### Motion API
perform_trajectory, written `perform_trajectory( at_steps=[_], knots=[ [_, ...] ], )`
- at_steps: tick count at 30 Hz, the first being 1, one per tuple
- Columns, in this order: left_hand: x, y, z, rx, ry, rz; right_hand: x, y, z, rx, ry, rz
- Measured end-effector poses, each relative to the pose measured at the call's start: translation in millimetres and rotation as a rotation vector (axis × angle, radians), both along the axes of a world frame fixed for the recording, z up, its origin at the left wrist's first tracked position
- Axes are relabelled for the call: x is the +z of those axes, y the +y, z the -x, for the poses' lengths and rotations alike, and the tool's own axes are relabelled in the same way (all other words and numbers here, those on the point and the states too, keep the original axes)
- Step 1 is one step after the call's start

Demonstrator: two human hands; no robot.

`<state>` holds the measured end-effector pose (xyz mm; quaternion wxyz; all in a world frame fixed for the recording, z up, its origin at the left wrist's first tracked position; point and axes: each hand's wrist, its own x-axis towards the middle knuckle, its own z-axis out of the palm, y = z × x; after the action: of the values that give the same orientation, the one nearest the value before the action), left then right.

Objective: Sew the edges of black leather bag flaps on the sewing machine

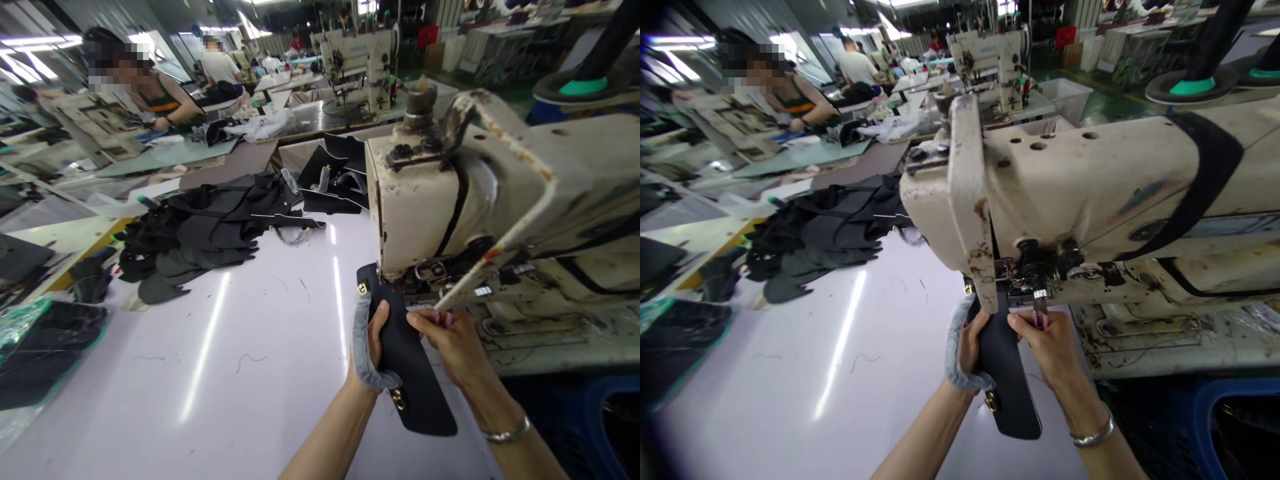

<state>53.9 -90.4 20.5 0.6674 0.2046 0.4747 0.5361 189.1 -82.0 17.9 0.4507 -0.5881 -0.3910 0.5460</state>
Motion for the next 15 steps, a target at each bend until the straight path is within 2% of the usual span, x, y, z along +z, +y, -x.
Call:
perform_trajectory(
  at_steps=[12, 15],
  knots=[
    [-3.1, 20, 3, 0.009, 0.03, -0.019, -0.7, 18, 10, -0.095, -0.22, -0.103],
    [-6.2, 19, 7, -0.047, -0.032, -0.021, -3.2, 19, 11, -0.107, -0.238, -0.108]
  ],
)
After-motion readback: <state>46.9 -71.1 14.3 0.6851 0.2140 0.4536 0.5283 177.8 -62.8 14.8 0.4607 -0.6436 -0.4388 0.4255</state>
